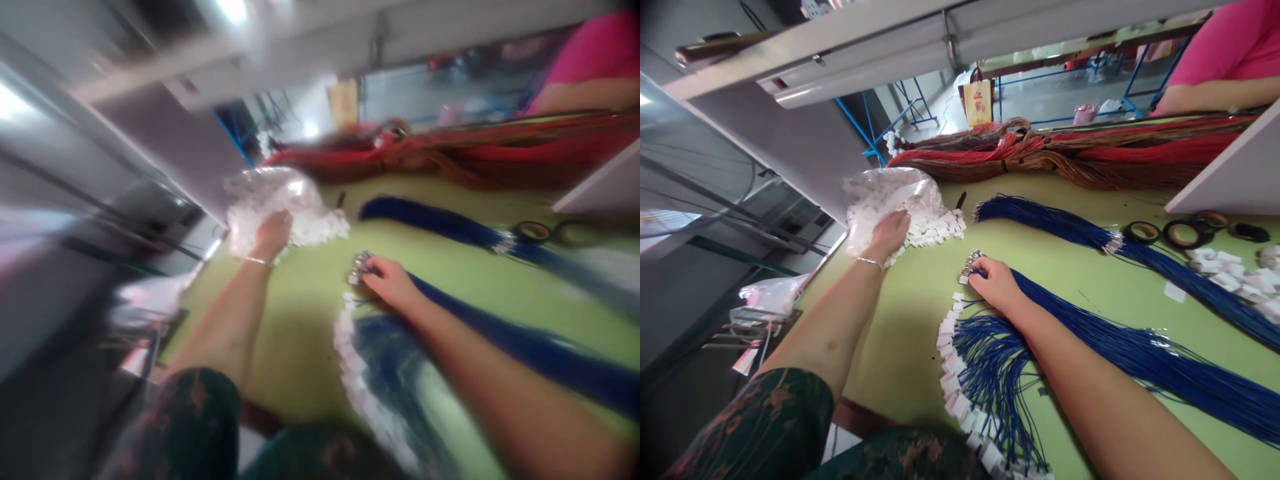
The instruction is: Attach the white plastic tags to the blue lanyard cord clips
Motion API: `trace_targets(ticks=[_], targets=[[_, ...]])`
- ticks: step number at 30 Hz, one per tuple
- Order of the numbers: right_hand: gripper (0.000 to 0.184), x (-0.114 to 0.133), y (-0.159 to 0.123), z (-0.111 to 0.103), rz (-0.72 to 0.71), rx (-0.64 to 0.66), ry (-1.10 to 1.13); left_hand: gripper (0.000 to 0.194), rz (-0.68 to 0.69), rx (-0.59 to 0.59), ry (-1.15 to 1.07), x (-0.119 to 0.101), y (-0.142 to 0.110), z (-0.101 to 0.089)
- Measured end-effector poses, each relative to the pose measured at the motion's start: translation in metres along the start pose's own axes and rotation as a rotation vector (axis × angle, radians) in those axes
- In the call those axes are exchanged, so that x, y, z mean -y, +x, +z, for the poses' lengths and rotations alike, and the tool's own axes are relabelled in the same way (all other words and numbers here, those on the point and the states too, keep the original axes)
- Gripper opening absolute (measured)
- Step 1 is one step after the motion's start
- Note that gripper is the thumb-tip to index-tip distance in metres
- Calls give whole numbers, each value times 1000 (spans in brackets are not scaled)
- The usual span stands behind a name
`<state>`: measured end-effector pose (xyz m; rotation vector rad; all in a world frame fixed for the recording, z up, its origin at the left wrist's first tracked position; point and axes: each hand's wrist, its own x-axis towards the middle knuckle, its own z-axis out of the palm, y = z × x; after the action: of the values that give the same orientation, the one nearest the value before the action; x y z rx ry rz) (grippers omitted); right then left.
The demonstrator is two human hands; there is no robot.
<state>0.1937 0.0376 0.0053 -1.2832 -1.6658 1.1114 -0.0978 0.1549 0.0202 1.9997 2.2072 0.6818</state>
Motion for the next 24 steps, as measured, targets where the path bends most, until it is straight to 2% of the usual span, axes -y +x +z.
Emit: trace_targets(ticks=[3, 6, 9, 12, 15, 16, 18, 21, 22, 24], targets=[[11, -5, 1, 1, -8, 30, -58, 43, -53, -45, 23, -1, -2, 9], [12, -6, 1, 1, -32, 37, -74, 39, -51, -123, 8, -4, -19, 18], [12, -5, 1, 2, -39, 27, -65, 36, -25, -138, -57, -8, -37, 22], [10, -4, 1, 2, -31, 29, -68, 35, 4, -195, -131, -14, -49, 18], [10, -3, 2, 1, -25, 35, -63, 30, 60, -317, -209, -22, -61, 4], [10, -3, 2, 1, -22, 31, -56, 27, 90, -321, -242, -24, -67, -3], [10, -3, 3, 1, -15, 15, -43, 21, 187, -207, -315, -27, -80, -17], [11, -3, 3, 1, -12, -4, -33, 16, 356, 112, -377, -28, -103, -30], [12, -3, 3, 1, -11, -5, -35, 16, 389, 175, -370, -29, -109, -31], [13, -3, 3, 2, -8, 3, -42, 21, 409, 188, -326, -34, -119, -25]])
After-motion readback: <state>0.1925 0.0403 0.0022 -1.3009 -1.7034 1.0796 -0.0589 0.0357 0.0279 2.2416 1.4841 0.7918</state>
